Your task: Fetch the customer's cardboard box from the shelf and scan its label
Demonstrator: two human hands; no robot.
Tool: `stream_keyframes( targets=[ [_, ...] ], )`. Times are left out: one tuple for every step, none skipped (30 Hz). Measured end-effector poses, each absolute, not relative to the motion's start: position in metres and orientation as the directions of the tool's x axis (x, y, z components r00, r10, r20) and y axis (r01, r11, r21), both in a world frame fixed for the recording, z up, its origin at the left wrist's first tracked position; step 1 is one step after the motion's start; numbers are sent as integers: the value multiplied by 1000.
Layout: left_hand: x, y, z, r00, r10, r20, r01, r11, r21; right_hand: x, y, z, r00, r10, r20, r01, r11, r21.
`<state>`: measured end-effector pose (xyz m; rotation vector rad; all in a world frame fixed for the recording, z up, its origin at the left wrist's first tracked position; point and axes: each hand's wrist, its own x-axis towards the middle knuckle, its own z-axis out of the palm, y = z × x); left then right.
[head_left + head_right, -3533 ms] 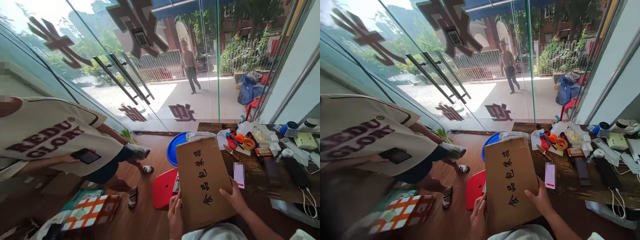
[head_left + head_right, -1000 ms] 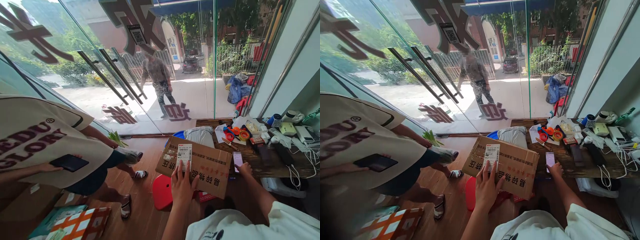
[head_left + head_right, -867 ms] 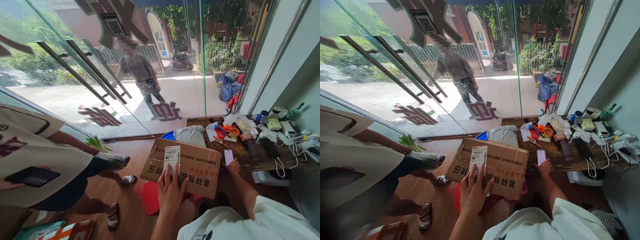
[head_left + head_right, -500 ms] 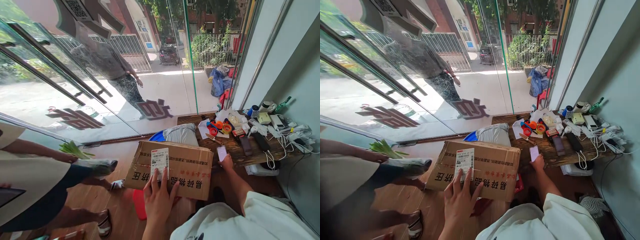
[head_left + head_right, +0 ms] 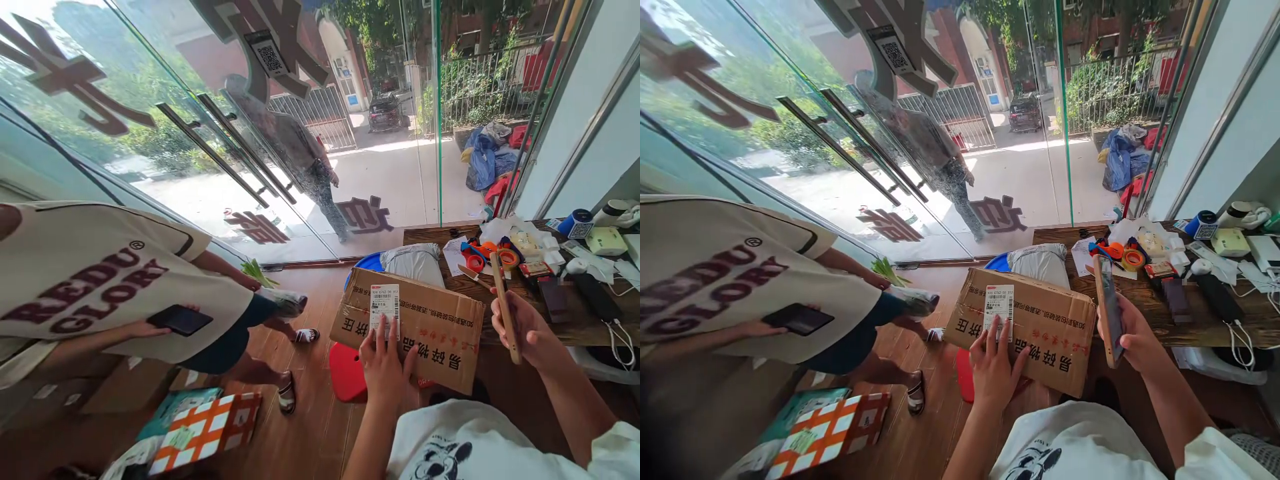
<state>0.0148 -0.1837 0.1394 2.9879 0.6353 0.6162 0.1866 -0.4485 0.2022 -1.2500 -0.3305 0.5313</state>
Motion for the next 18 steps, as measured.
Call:
stream_keyframes(
  targets=[
    [15, -184, 140, 840, 390, 377, 380, -919, 103, 179, -443, 209, 807, 588, -50, -232, 238, -943],
    [15, -184, 140, 843, 385, 376, 375, -921, 101, 173, -436, 214, 790, 611, -51, -256, 252, -933],
    [15, -184, 141, 848, 380, 370, 370, -924, 101, 166, -429, 215, 781, 623, -54, -273, 261, -926],
    [15, -183, 142, 853, 376, 361, 364, -926, 104, 161, -422, 215, 774, 630, -62, -289, 265, -920],
    [15, -183, 142, 859, 374, 350, 360, -927, 108, 155, -415, 212, 763, 641, -76, -313, 264, -912],
    [15, -183, 142, 862, 376, 338, 360, -926, 113, 150, -407, 208, 748, 656, -97, -345, 260, -902],
    [15, -183, 142, 863, 383, 329, 365, -924, 116, 145, -398, 203, 733, 669, -122, -382, 256, -888],
    [16, -183, 142, 863, 389, 322, 371, -921, 116, 141, -390, 197, 720, 679, -146, -419, 256, -871],
    [16, -183, 140, 863, 394, 317, 378, -919, 112, 137, -382, 191, 711, 682, -170, -454, 262, -852],
    [16, -184, 139, 862, 397, 316, 384, -917, 105, 133, -374, 184, 708, 679, -193, -486, 271, -831],
    [16, -184, 137, 858, 401, 320, 391, -915, 98, 129, -367, 178, 713, 668, -212, -508, 285, -813],
    [16, -185, 135, 855, 405, 326, 398, -913, 91, 126, -361, 172, 726, 651, -223, -516, 302, -802],
    [16, -185, 134, 854, 404, 327, 399, -913, 86, 123, -356, 166, 742, 631, -227, -514, 317, -797],
    [16, -185, 133, 857, 399, 326, 395, -915, 82, 121, -352, 162, 756, 614, -228, -507, 328, -797],
    [16, -185, 133, 861, 392, 323, 388, -918, 80, 119, -350, 157, 767, 599, -229, -500, 335, -799],
    [15, -185, 133, 868, 381, 318, 377, -923, 78, 117, -348, 154, 775, 588, -232, -497, 341, -798],
    [15, -185, 134, 875, 370, 313, 366, -928, 76, 117, -347, 152, 779, 580, -240, -502, 348, -792],
    [15, -185, 136, 878, 363, 311, 359, -930, 73, 116, -347, 150, 780, 573, -253, -514, 356, -780]
  ],
)
